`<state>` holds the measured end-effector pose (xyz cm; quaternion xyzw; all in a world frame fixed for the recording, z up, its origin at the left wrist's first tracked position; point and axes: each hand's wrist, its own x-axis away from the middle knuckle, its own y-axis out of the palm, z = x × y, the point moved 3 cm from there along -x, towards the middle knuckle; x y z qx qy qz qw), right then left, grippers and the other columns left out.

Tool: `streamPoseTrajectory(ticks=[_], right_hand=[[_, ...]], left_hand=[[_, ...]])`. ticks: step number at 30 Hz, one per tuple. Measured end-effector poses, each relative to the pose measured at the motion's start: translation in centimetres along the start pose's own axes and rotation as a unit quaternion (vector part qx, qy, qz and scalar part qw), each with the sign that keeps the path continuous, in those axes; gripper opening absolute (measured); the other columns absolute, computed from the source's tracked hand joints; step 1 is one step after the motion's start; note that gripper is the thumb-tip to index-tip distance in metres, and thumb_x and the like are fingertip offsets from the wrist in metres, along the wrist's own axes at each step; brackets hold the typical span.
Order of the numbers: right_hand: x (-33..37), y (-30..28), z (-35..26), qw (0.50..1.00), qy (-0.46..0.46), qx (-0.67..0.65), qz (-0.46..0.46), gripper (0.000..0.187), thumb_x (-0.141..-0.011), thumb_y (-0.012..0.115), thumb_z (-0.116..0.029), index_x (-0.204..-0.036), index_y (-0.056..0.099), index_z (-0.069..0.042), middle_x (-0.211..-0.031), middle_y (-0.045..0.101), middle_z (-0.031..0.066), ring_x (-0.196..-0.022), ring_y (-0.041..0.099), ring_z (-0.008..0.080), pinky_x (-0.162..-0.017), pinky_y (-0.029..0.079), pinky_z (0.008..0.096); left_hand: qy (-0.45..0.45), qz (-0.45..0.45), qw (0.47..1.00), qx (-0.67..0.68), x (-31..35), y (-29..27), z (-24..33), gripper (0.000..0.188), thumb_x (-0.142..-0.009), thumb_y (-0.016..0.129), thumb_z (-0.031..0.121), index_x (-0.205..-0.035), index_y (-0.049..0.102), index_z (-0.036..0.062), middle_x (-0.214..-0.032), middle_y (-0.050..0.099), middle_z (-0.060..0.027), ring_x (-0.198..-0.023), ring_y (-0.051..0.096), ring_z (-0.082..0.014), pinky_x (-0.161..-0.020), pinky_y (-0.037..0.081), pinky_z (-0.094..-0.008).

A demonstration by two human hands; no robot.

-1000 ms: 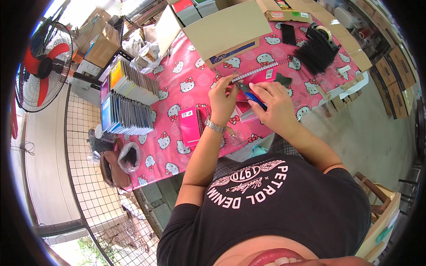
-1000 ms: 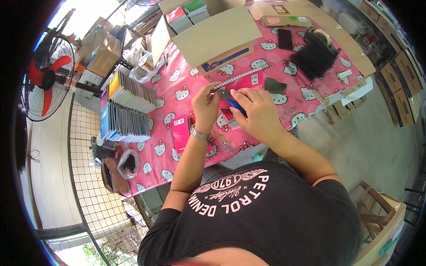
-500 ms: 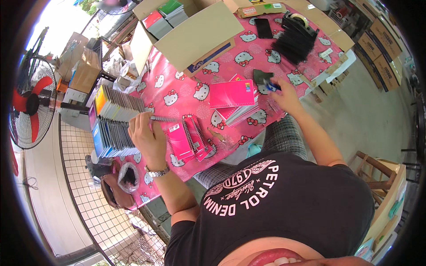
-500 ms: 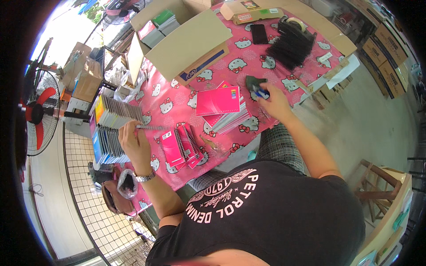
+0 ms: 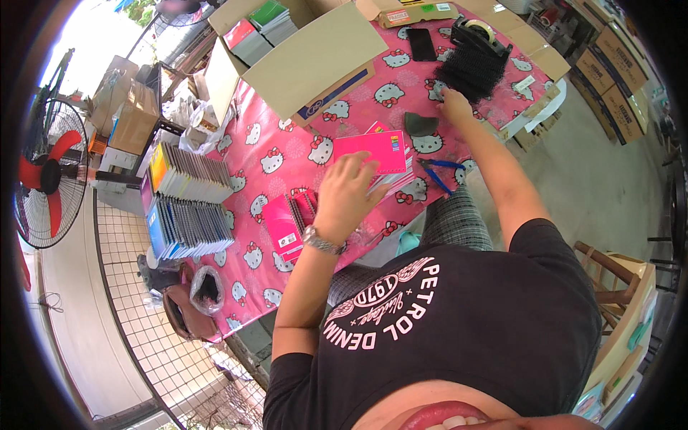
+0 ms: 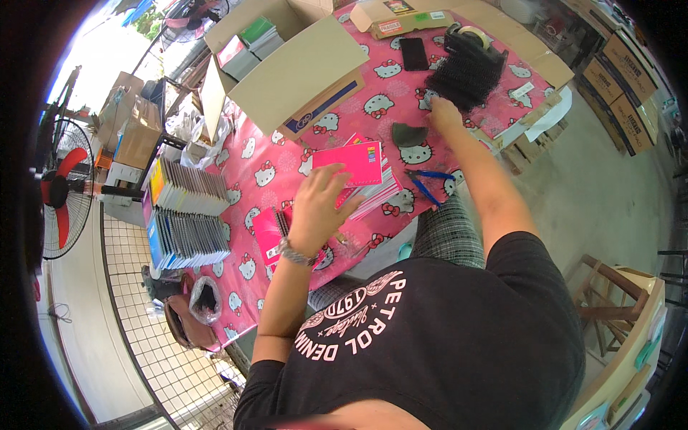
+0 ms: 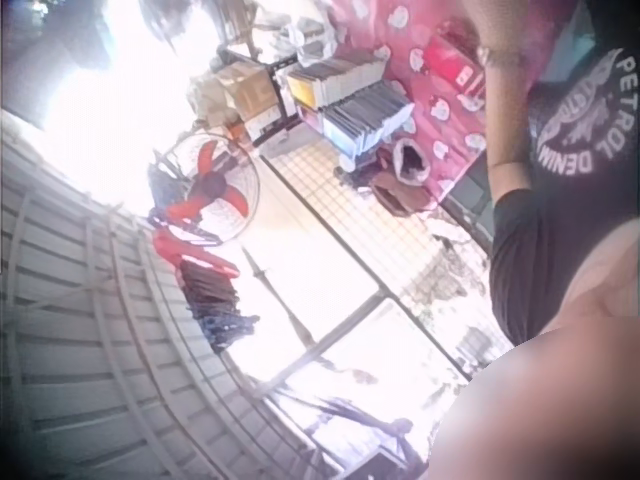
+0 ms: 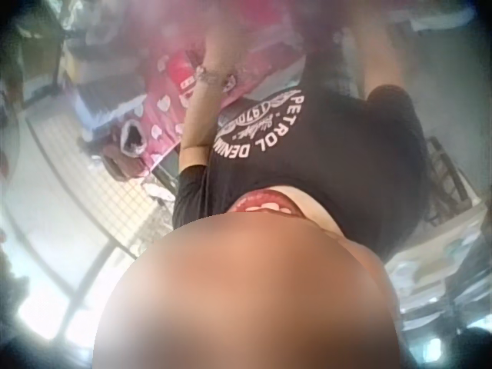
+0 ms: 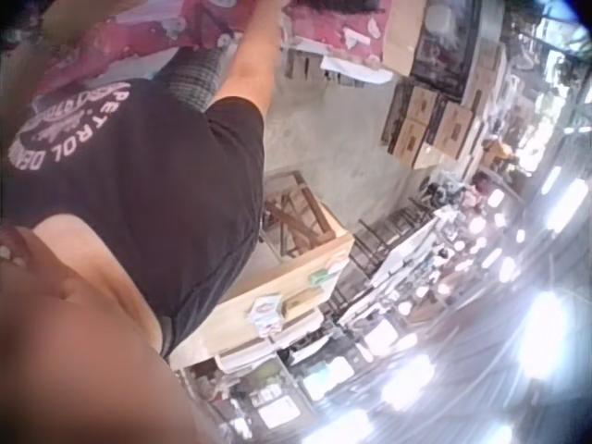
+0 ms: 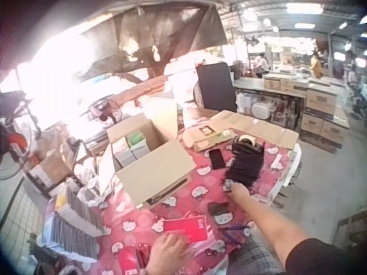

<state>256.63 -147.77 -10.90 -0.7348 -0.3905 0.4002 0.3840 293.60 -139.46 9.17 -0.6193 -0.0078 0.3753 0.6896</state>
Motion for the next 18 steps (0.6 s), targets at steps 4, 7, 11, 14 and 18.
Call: streamPoseTrajectory(ticks=[4,7,11,14,18], right_hand=[[-1.5,0.3,0.2,0.967,0.087,-0.213,-0.106,0.030,-0.087,0.064,-0.014,-0.116,0.069,-0.005,-0.094,0.067,0.0097,-0.084,0.067,0.0235,-0.075,0.054,0.0363],[-1.2,-2.5,-1.3,0.894,0.125,-0.406,-0.141,0.033,-0.091,0.062,-0.015,-0.122,0.068,-0.007,-0.088,0.064,0.0019,-0.076,0.060,0.0125,-0.069,0.050,0.0267],[2.5,-11.5,-8.8,0.888,0.066,-0.440,-0.113,0.031,-0.095,0.061,-0.017,-0.124,0.068,-0.008,-0.090,0.062,-0.0020,-0.072,0.053,0.0078,-0.065,0.044,0.0222],[5.1,-15.5,-11.9,0.859,0.007,-0.463,-0.218,0.033,-0.096,0.062,-0.018,-0.127,0.067,-0.008,-0.095,0.062,-0.0004,-0.078,0.056,0.0103,-0.070,0.046,0.0255],[7.3,-19.3,-16.1,0.899,-0.249,-0.342,-0.110,0.034,-0.095,0.065,-0.019,-0.127,0.068,-0.010,-0.094,0.063,0.0056,-0.088,0.060,0.0194,-0.081,0.047,0.0314]], left_hand=[[0.033,-0.017,0.997,-0.065,0.1,2.2,0.3,0.022,-0.081,0.072,0.015,-0.102,0.069,0.0101,-0.100,0.065,-0.0038,-0.091,0.064,-0.0231,-0.080,0.054,-0.0377],[0.040,-0.020,0.999,-0.024,-0.1,1.4,0.3,0.021,-0.082,0.071,0.013,-0.102,0.069,0.0095,-0.095,0.066,-0.0044,-0.087,0.064,-0.0241,-0.076,0.055,-0.0376],[0.029,0.013,0.999,0.002,-1.9,-1.5,-0.1,0.017,-0.084,0.068,0.010,-0.101,0.068,0.0080,-0.090,0.067,-0.0069,-0.084,0.064,-0.0262,-0.073,0.055,-0.0385],[0.019,0.031,0.999,-0.001,-3.5,-1.8,-0.8,0.019,-0.089,0.065,0.011,-0.107,0.064,0.0070,-0.095,0.066,-0.0105,-0.091,0.063,-0.0304,-0.082,0.051,-0.0437],[0.001,0.023,1.000,-0.021,-4.1,-0.1,-1.2,0.021,-0.093,0.062,0.016,-0.111,0.061,0.0062,-0.100,0.065,-0.0126,-0.098,0.060,-0.0332,-0.093,0.044,-0.0465]])
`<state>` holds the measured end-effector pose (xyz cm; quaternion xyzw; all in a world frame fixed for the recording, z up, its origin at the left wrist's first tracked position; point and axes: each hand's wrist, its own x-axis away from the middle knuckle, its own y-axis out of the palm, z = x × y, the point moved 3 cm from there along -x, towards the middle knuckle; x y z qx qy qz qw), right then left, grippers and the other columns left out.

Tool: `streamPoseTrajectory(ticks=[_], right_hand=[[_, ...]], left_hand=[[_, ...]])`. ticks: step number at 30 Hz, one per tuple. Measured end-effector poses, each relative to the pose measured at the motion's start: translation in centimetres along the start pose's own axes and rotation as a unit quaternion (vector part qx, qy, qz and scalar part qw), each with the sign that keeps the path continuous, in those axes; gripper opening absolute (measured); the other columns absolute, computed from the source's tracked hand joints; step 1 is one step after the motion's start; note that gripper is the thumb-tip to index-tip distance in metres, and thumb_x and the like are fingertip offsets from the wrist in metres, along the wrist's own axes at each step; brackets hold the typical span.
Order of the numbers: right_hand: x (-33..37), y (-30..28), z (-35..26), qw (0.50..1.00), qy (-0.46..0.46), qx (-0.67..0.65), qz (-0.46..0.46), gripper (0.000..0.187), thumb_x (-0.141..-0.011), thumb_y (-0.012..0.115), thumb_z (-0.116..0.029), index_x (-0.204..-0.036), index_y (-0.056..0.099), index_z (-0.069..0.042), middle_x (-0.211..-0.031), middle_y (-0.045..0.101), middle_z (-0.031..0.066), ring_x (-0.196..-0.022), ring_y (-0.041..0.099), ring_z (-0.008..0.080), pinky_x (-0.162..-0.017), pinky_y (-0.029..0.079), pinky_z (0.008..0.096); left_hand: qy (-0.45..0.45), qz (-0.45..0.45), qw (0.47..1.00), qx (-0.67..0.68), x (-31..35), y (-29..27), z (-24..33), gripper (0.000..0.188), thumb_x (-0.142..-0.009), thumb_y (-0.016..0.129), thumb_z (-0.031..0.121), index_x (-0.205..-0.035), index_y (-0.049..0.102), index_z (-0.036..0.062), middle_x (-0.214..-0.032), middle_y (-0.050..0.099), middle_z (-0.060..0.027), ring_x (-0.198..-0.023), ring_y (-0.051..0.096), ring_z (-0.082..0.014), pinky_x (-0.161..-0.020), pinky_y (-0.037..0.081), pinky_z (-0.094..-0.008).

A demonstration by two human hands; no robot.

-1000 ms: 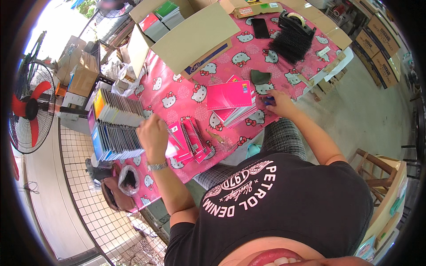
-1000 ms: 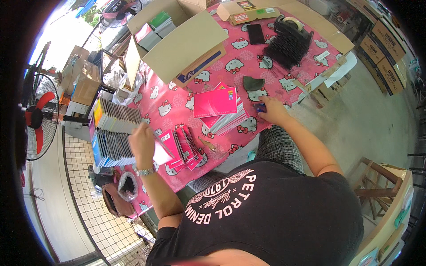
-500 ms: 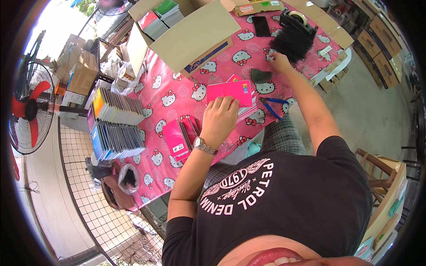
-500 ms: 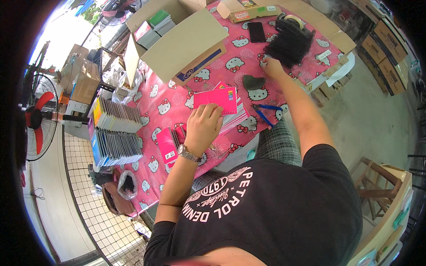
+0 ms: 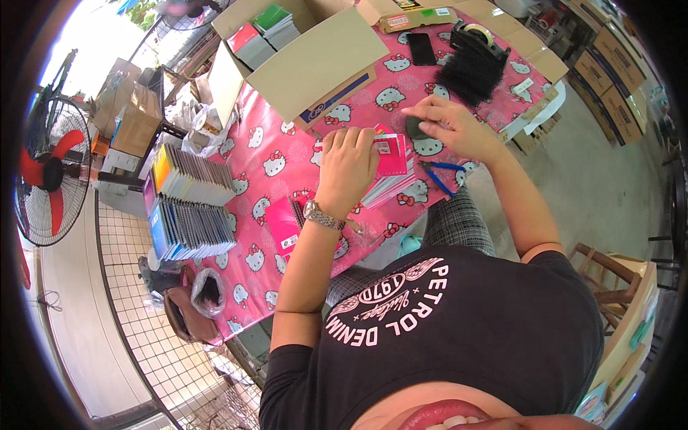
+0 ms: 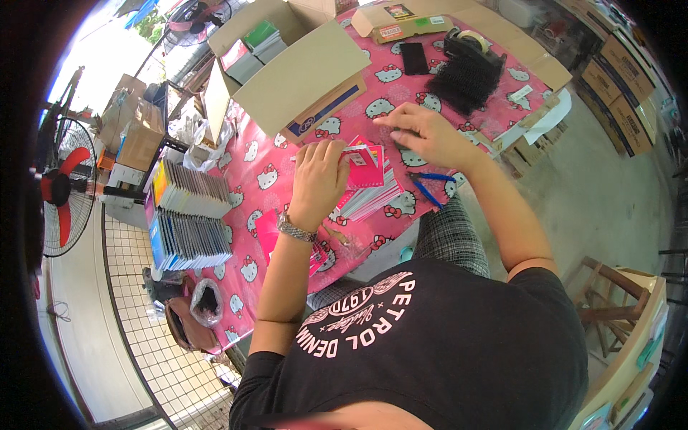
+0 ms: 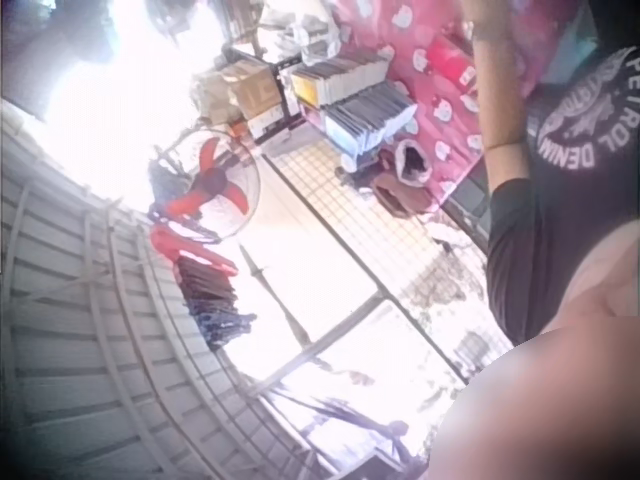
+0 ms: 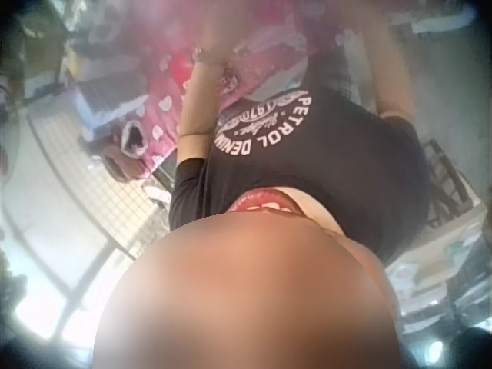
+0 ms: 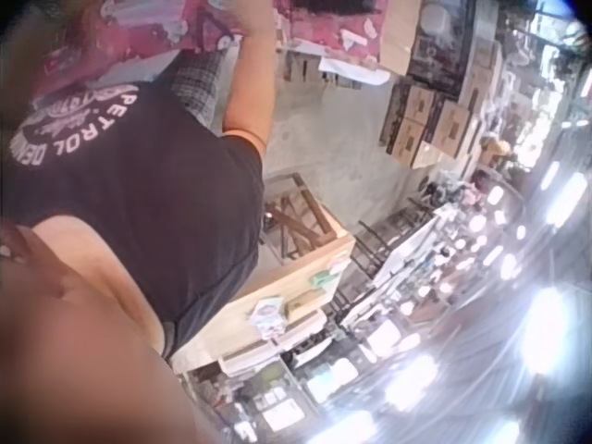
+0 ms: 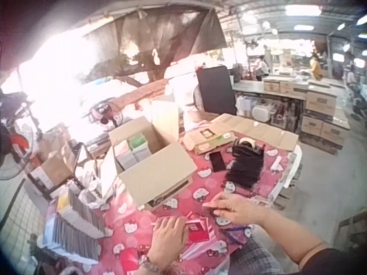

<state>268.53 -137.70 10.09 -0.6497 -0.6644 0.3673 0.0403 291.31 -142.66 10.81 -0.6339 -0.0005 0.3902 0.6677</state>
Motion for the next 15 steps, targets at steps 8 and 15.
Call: streamPoseTrajectory(ticks=[8,15], right_hand=[[0.7,1.0,-2.4,0.981,-0.051,0.185,0.040,0.026,-0.093,0.067,-0.018,-0.118,0.073,-0.012,-0.098,0.063,0.0057,-0.094,0.059,0.0221,-0.079,0.047,0.0346],[0.2,1.9,-1.5,0.999,0.016,-0.012,-0.045,0.028,-0.097,0.061,-0.006,-0.122,0.071,-0.010,-0.093,0.057,0.0037,-0.083,0.056,0.0140,-0.075,0.048,0.0310]], left_hand=[[-0.015,0.010,1.000,-0.014,-0.2,0.7,0.1,0.021,-0.096,0.062,0.024,-0.106,0.061,0.0053,-0.095,0.065,-0.0117,-0.094,0.060,-0.0329,-0.091,0.043,-0.0450],[-0.018,0.028,0.999,-0.029,0.0,0.7,0.5,0.020,-0.096,0.063,0.024,-0.105,0.061,0.0058,-0.093,0.065,-0.0111,-0.092,0.060,-0.0325,-0.090,0.044,-0.0449]])
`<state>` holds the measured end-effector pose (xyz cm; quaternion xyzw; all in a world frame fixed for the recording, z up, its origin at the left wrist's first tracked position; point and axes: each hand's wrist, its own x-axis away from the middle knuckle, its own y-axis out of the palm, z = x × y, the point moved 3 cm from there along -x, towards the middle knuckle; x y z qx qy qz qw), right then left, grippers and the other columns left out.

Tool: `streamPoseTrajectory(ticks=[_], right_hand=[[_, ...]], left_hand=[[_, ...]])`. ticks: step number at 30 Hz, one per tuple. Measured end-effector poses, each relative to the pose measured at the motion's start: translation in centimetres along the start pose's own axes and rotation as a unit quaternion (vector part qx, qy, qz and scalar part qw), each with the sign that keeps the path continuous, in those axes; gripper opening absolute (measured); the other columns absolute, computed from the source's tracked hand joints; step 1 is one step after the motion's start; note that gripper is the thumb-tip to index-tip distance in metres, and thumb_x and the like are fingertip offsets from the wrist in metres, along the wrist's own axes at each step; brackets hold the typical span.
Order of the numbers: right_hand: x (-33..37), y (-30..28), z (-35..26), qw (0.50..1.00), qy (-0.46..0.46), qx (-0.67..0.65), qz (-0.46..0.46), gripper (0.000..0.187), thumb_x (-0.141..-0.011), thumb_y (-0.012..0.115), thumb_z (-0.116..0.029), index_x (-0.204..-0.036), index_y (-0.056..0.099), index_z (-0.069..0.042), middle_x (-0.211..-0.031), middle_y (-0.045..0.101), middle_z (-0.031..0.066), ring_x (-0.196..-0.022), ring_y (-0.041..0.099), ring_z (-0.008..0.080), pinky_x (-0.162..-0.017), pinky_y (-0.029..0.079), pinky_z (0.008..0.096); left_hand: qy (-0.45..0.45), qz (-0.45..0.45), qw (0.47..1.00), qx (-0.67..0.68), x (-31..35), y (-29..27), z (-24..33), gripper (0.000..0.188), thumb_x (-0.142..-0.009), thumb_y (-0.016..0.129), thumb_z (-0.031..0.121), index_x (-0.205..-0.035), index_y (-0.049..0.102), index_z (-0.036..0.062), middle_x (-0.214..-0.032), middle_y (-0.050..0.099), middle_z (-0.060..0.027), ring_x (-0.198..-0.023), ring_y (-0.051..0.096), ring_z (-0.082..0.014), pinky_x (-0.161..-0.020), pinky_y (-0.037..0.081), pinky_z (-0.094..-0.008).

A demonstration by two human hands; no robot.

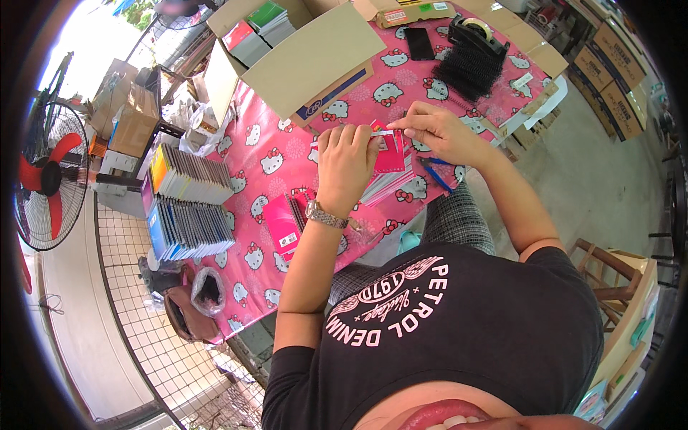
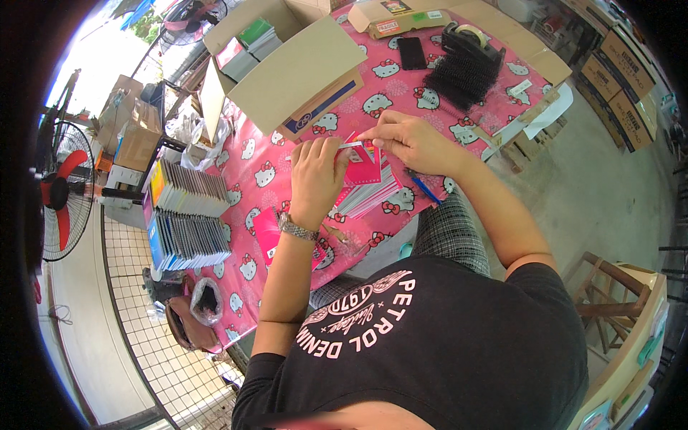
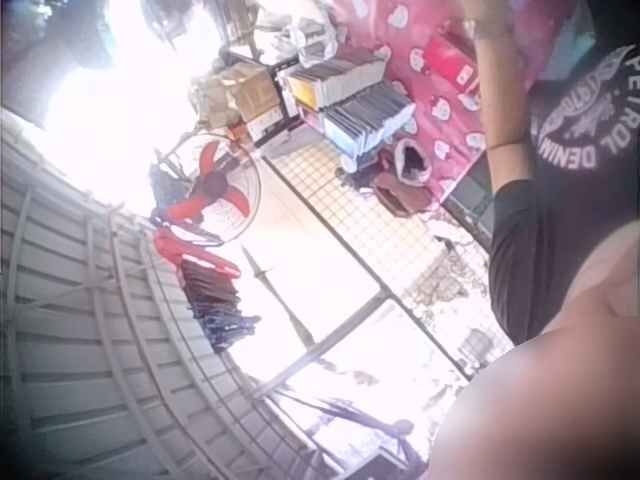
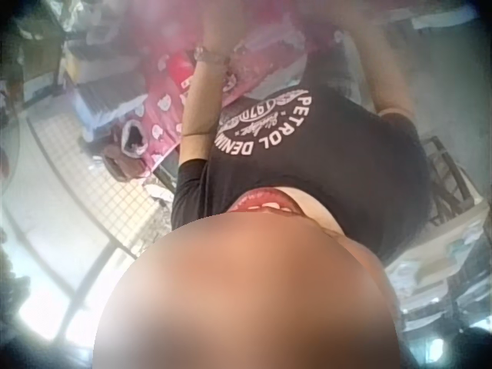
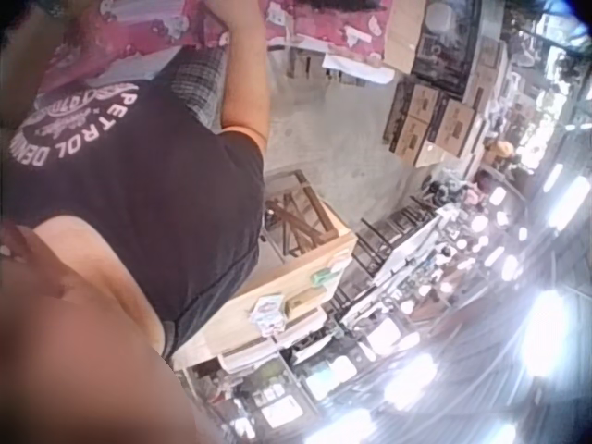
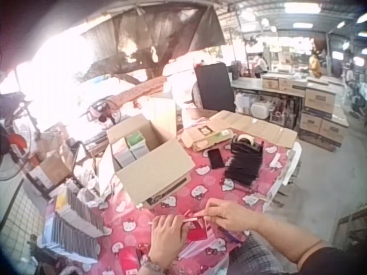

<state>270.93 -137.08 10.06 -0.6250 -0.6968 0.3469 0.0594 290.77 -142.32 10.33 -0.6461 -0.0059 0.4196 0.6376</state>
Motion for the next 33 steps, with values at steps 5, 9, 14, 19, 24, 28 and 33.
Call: streamPoseTrajectory(ticks=[5,9,14,19,24,28,33], right_hand=[[-0.8,-0.3,-0.4,0.979,0.122,-0.157,-0.048,0.025,-0.100,0.058,-0.012,-0.121,0.068,-0.003,-0.090,0.067,0.0088,-0.082,0.060,0.0125,-0.078,0.050,0.0319],[-0.6,0.1,-0.2,0.954,0.222,-0.198,-0.042,0.025,-0.098,0.060,-0.012,-0.120,0.069,-0.004,-0.093,0.066,0.0088,-0.084,0.061,0.0129,-0.077,0.050,0.0305],[-0.5,-0.4,-0.5,0.999,-0.011,-0.020,0.023,0.028,-0.092,0.067,-0.008,-0.120,0.070,-0.006,-0.100,0.063,0.0057,-0.092,0.062,0.0183,-0.081,0.051,0.0306],[0.0,-0.1,-0.1,0.995,-0.079,0.005,0.061,0.029,-0.088,0.067,-0.001,-0.117,0.072,-0.006,-0.100,0.064,0.0064,-0.092,0.062,0.0200,-0.082,0.051,0.0309],[0.1,0.7,1.3,0.975,0.085,-0.203,-0.017,0.030,-0.097,0.060,-0.009,-0.126,0.067,-0.009,-0.102,0.065,0.0091,-0.095,0.064,0.0199,-0.086,0.051,0.0335],[-0.2,0.2,-0.3,0.997,0.027,-0.070,0.012,0.036,-0.097,0.062,-0.015,-0.131,0.059,-0.003,-0.084,0.064,0.0105,-0.082,0.065,0.0207,-0.080,0.052,0.0339],[-0.9,-1.3,-2.3,0.996,0.066,-0.043,-0.035,0.036,-0.091,0.065,-0.012,-0.123,0.057,0.001,-0.093,0.067,0.0157,-0.087,0.067,0.0287,-0.079,0.053,0.0384]], left_hand=[[-0.004,-0.001,1.000,-0.006,0.0,0.0,0.1,0.020,-0.096,0.063,0.025,-0.103,0.061,0.0062,-0.092,0.065,-0.0109,-0.092,0.060,-0.0319,-0.090,0.044,-0.0452],[-0.011,0.004,1.000,-0.017,-0.3,0.1,0.6,0.021,-0.096,0.063,0.026,-0.102,0.061,0.0063,-0.093,0.066,-0.0115,-0.092,0.061,-0.0321,-0.089,0.044,-0.0452],[-0.021,-0.004,1.000,-0.020,-0.6,0.1,0.6,0.021,-0.096,0.062,0.025,-0.103,0.061,0.0058,-0.094,0.067,-0.0119,-0.093,0.062,-0.0320,-0.090,0.044,-0.0450],[-0.017,-0.001,1.000,-0.011,-0.5,0.1,0.5,0.020,-0.095,0.063,0.024,-0.103,0.062,0.0055,-0.095,0.068,-0.0117,-0.094,0.062,-0.0319,-0.090,0.044,-0.0449],[-0.032,-0.018,0.999,0.003,-0.3,-0.1,0.6,0.020,-0.094,0.063,0.022,-0.105,0.062,0.0055,-0.096,0.068,-0.0118,-0.095,0.062,-0.0316,-0.092,0.043,-0.0447],[-0.034,-0.018,0.999,0.010,-0.7,-0.5,1.2,0.023,-0.093,0.063,0.018,-0.112,0.060,0.0059,-0.097,0.067,-0.0112,-0.096,0.063,-0.0310,-0.093,0.042,-0.0455],[0.013,-0.015,1.000,0.002,-1.0,0.1,2.5,0.025,-0.093,0.061,0.019,-0.115,0.058,0.0071,-0.099,0.066,-0.0108,-0.098,0.062,-0.0292,-0.095,0.041,-0.0463]])
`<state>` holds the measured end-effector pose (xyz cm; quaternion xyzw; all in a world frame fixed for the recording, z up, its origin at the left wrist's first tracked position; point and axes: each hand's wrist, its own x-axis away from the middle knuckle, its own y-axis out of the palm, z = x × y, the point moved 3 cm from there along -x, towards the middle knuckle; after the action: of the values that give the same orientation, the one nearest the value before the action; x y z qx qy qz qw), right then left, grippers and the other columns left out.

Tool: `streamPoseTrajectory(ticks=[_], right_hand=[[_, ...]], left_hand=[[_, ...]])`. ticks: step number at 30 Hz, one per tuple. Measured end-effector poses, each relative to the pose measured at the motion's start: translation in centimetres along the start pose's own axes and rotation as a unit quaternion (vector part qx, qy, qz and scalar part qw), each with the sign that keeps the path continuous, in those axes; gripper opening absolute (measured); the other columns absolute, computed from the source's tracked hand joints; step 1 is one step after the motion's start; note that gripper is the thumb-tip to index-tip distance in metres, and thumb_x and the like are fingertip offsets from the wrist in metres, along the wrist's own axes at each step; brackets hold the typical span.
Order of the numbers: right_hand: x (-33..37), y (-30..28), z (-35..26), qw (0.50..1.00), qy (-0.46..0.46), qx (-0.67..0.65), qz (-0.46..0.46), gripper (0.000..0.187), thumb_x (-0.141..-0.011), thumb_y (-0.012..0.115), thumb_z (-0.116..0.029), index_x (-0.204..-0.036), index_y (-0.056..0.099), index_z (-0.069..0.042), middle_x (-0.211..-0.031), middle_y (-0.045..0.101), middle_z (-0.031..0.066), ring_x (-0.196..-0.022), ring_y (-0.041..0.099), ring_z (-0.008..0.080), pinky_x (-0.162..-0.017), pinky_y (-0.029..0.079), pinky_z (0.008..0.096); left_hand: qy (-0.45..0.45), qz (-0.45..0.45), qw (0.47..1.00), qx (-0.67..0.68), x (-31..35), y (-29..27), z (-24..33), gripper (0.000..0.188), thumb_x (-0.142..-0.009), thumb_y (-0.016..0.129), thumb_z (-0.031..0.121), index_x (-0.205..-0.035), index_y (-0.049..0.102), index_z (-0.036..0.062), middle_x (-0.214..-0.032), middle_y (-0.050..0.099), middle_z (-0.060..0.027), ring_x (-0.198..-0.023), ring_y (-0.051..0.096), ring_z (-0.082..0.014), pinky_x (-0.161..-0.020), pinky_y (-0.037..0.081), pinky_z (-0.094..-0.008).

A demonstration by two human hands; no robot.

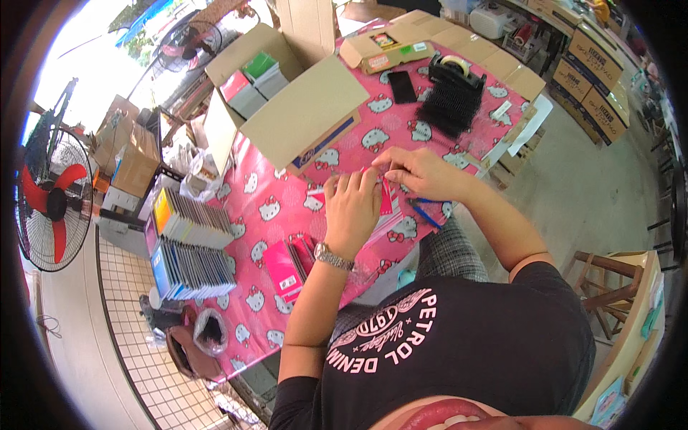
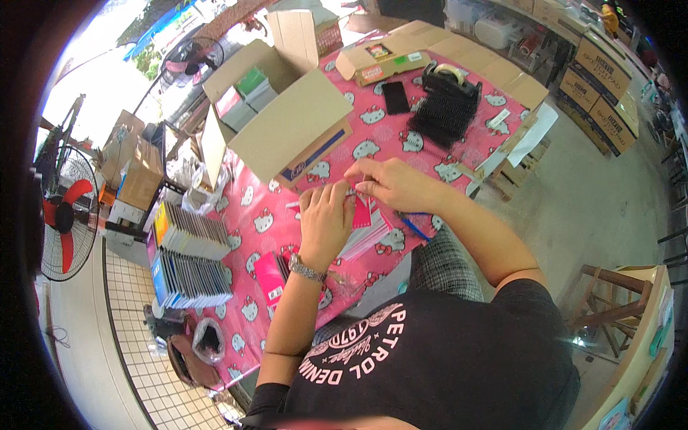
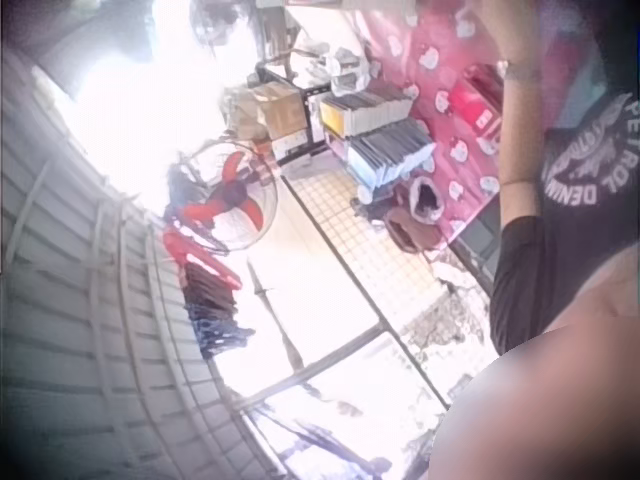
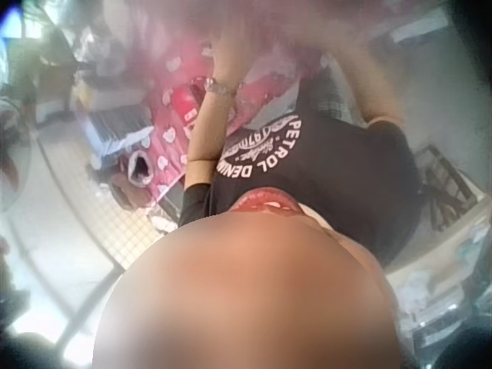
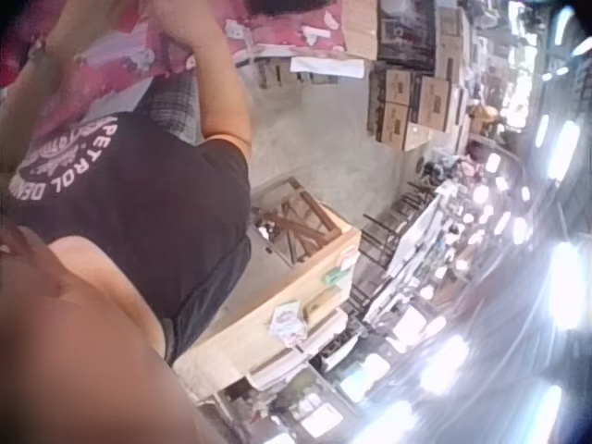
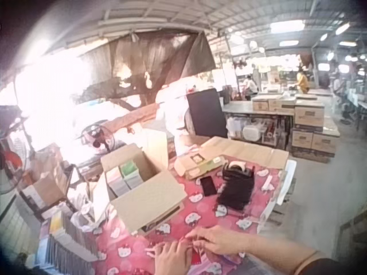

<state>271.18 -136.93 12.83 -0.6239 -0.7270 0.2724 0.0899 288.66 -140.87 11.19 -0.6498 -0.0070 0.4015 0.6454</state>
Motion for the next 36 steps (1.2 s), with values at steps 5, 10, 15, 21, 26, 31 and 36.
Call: streamPoseTrajectory(ticks=[5,10,15,21,26,31,36], right_hand=[[-0.5,-0.4,-0.7,0.999,-0.016,0.015,-0.030,0.037,-0.096,0.059,-0.014,-0.130,0.053,0.000,-0.091,0.069,0.0152,-0.082,0.069,0.0304,-0.076,0.055,0.0406],[-3.9,0.8,16.3,0.982,0.092,-0.064,0.154,0.051,-0.100,0.058,-0.023,-0.147,0.043,-0.009,-0.131,0.057,0.0246,-0.119,0.060,0.0314,-0.096,0.052,0.0429],[-0.7,9.0,23.7,0.866,0.170,0.451,0.132,0.070,-0.093,0.061,-0.050,-0.149,0.040,-0.013,-0.152,0.036,0.0287,-0.133,0.040,0.0545,-0.108,0.039,0.0595],[-4.5,3.7,17.6,0.984,0.146,-0.097,-0.018,0.066,-0.090,0.060,-0.032,-0.150,0.042,-0.011,-0.140,0.053,0.0179,-0.134,0.048,0.0313,-0.112,0.038,0.0462],[-2.7,-0.5,4.3,0.846,-0.008,-0.496,-0.194,0.066,-0.086,0.054,-0.025,-0.149,0.046,-0.006,-0.139,0.057,0.0121,-0.130,0.052,0.0238,-0.113,0.037,0.0382],[-2.0,-0.4,3.4,0.830,0.010,-0.516,-0.209,0.077,-0.076,0.063,-0.021,-0.148,0.046,-0.002,-0.142,0.055,0.0148,-0.131,0.052,0.0242,-0.115,0.035,0.0382],[-3.1,-0.2,4.2,0.899,0.009,-0.377,-0.223,0.082,-0.076,0.070,-0.028,-0.147,0.043,0.004,-0.139,0.056,0.0150,-0.132,0.051,0.0241,-0.115,0.035,0.0388]], left_hand=[[-0.003,0.010,1.000,-0.007,0.5,-0.1,0.0,0.021,-0.094,0.061,0.023,-0.109,0.058,0.0085,-0.097,0.066,-0.0072,-0.096,0.062,-0.0259,-0.097,0.040,-0.0466],[0.009,-0.018,0.999,0.045,0.0,-0.5,0.1,0.024,-0.096,0.061,0.020,-0.116,0.059,0.0057,-0.097,0.068,-0.0115,-0.096,0.062,-0.0327,-0.097,0.040,-0.0457],[-0.022,-0.013,1.000,-0.002,1.2,-0.2,-1.0,0.024,-0.096,0.063,0.026,-0.111,0.062,0.0072,-0.106,0.066,-0.0098,-0.111,0.057,-0.0313,-0.098,0.039,-0.0482],[-0.101,0.018,0.994,-0.022,2.6,0.1,-2.2,0.035,-0.088,0.073,0.038,-0.106,0.064,0.0090,-0.109,0.063,-0.0070,-0.112,0.053,-0.0298,-0.096,0.038,-0.0525],[-0.107,0.007,0.994,0.019,1.6,0.5,-1.7,0.038,-0.083,0.077,0.038,-0.104,0.064,0.0092,-0.106,0.061,-0.0075,-0.107,0.054,-0.0308,-0.092,0.039,-0.0511],[-0.106,0.012,0.994,0.029,1.7,-0.1,-1.3,0.039,-0.080,0.080,0.035,-0.104,0.066,0.0083,-0.103,0.061,-0.0072,-0.105,0.054,-0.0295,-0.091,0.040,-0.0455],[-0.090,0.017,0.996,0.020,1.9,-0.3,-1.7,0.038,-0.079,0.080,0.033,-0.104,0.067,0.0077,-0.102,0.060,-0.0070,-0.103,0.054,-0.0289,-0.090,0.041,-0.0450]])
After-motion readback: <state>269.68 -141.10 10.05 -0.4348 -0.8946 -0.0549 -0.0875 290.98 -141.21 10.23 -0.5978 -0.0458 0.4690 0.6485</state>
